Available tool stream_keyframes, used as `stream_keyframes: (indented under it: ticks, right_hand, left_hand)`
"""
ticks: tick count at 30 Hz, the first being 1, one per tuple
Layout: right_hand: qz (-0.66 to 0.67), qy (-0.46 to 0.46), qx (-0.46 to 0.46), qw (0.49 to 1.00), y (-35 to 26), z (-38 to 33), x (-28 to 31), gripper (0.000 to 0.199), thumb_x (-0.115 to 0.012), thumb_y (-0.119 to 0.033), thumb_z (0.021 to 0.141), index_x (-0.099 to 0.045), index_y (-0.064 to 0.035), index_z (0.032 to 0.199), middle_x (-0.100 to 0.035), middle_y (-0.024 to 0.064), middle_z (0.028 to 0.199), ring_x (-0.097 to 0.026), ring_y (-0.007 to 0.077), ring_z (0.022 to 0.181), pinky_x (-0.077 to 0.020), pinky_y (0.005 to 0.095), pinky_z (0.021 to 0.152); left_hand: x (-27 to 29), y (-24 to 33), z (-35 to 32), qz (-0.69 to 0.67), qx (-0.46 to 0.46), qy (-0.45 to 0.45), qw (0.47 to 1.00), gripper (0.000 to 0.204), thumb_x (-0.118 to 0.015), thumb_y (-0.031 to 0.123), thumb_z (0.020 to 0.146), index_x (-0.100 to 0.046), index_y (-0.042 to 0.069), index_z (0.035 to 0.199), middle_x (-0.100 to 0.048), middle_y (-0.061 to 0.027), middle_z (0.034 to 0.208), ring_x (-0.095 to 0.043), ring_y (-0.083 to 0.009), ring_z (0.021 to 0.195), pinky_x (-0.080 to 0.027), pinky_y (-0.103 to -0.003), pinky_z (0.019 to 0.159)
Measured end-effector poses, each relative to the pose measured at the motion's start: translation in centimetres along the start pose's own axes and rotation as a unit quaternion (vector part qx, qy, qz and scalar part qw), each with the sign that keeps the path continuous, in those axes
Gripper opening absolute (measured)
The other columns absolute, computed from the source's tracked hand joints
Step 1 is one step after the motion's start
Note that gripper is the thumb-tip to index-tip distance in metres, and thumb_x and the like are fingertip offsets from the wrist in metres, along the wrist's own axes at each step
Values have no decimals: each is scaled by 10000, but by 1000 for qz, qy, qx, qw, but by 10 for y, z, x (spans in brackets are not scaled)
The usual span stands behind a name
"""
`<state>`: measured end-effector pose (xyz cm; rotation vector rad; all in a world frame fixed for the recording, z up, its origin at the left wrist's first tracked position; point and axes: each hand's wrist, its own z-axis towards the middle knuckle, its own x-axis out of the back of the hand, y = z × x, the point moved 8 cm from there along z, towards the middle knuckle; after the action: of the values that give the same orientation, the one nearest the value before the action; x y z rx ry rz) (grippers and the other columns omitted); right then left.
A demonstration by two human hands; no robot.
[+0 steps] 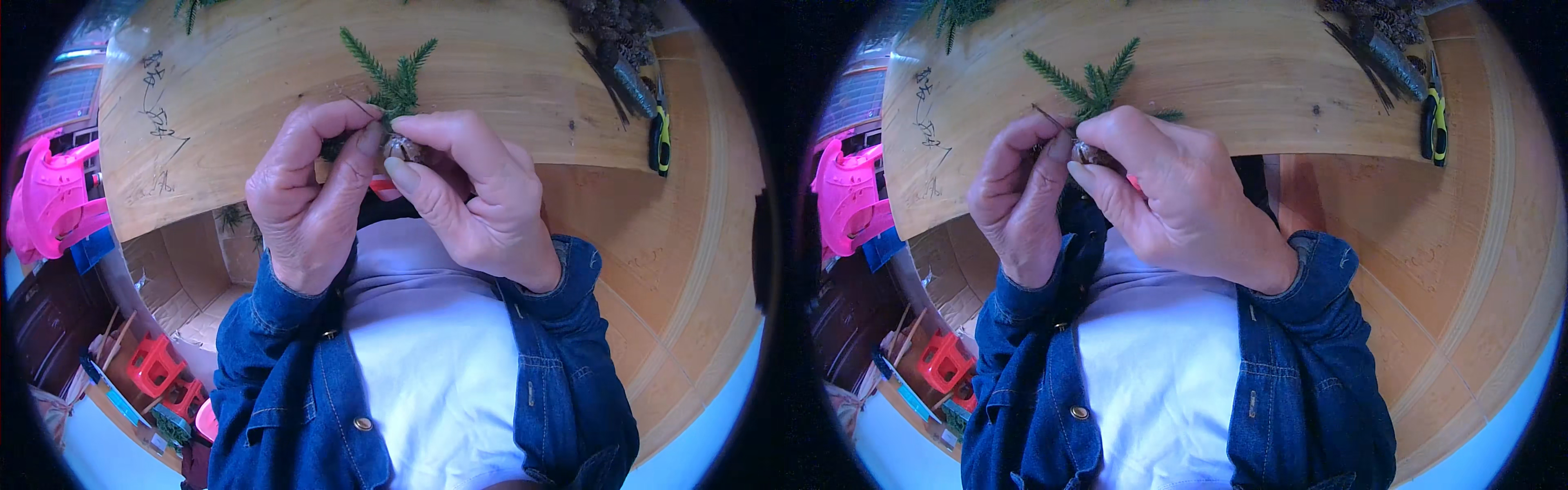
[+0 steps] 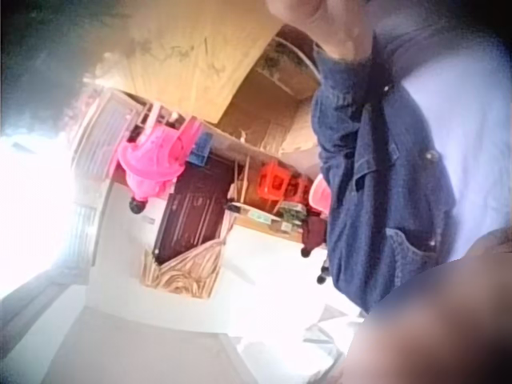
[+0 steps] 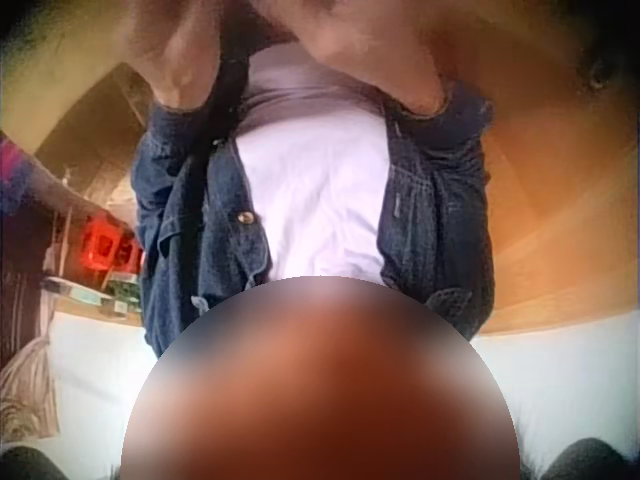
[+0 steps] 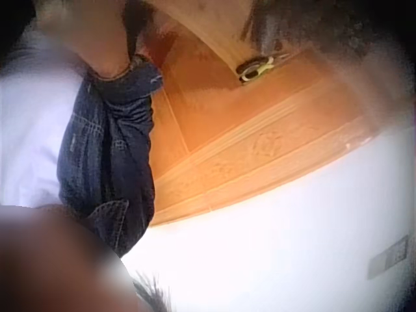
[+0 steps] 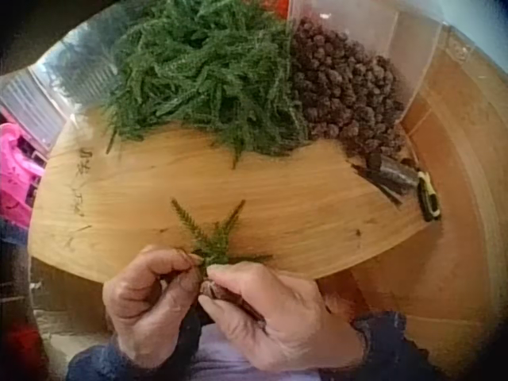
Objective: Assembling decorative items using pine branches, pine cones, and wire.
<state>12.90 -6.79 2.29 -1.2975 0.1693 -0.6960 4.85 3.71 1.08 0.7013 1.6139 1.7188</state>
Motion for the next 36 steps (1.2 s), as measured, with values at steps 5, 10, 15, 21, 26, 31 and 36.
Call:
stream_keyframes:
  ticks: [5,10,15,21,26,31,36]
  right_hand:
    - [9,-8,-14,1000,3,-1,-3,231,-603,-4,876,-533,40,1091,-616,66,862,-640,104,742,-504,201,645]
    - [26,12,-49,998,5,-6,5,206,-589,1,882,-533,41,1076,-612,63,853,-646,112,747,-498,195,639]
    - [13,-4,-58,998,10,-7,3,194,-581,-2,887,-533,41,1069,-609,62,847,-655,123,756,-497,197,635]
    - [12,-14,-76,997,12,-7,0,178,-582,-12,889,-535,40,1052,-608,62,847,-663,131,759,-498,201,632]
    - [3,-24,-74,997,12,-3,-3,201,-581,-27,894,-510,42,1069,-608,64,852,-639,109,750,-499,203,638]
    - [15,-11,-91,996,17,3,-6,334,-584,-49,899,-426,41,1179,-604,64,856,-605,97,777,-493,205,680]
    - [71,2,-126,989,22,4,-7,480,-587,-78,905,-330,40,1294,-611,74,885,-593,105,838,-480,216,742]
  left_hand:
    - [1,-3,2,-5,-12,-10,1000,115,-556,-47,883,-575,-55,996,-591,-54,938,-579,-90,816,-487,-198,718]
    - [10,-7,5,-71,49,34,996,144,-575,-10,887,-578,-52,1025,-609,-53,939,-577,-87,820,-472,-200,751]
    - [15,-10,5,-106,68,49,991,169,-589,13,885,-579,-46,1043,-618,-50,937,-572,-86,838,-453,-201,785]
    - [16,-10,5,-97,61,49,992,162,-598,14,880,-580,-38,1032,-614,-49,937,-560,-86,860,-444,-203,795]
    - [15,-10,4,-83,45,39,995,154,-594,9,882,-577,-43,1025,-610,-47,937,-551,-82,859,-441,-202,800]
    - [12,-10,2,-77,28,29,996,147,-585,3,885,-572,-50,1022,-606,-47,934,-550,-81,848,-449,-203,791]
    - [11,-9,3,-80,30,14,996,143,-577,0,889,-566,-53,1021,-606,-50,927,-558,-83,838,-466,-207,772]
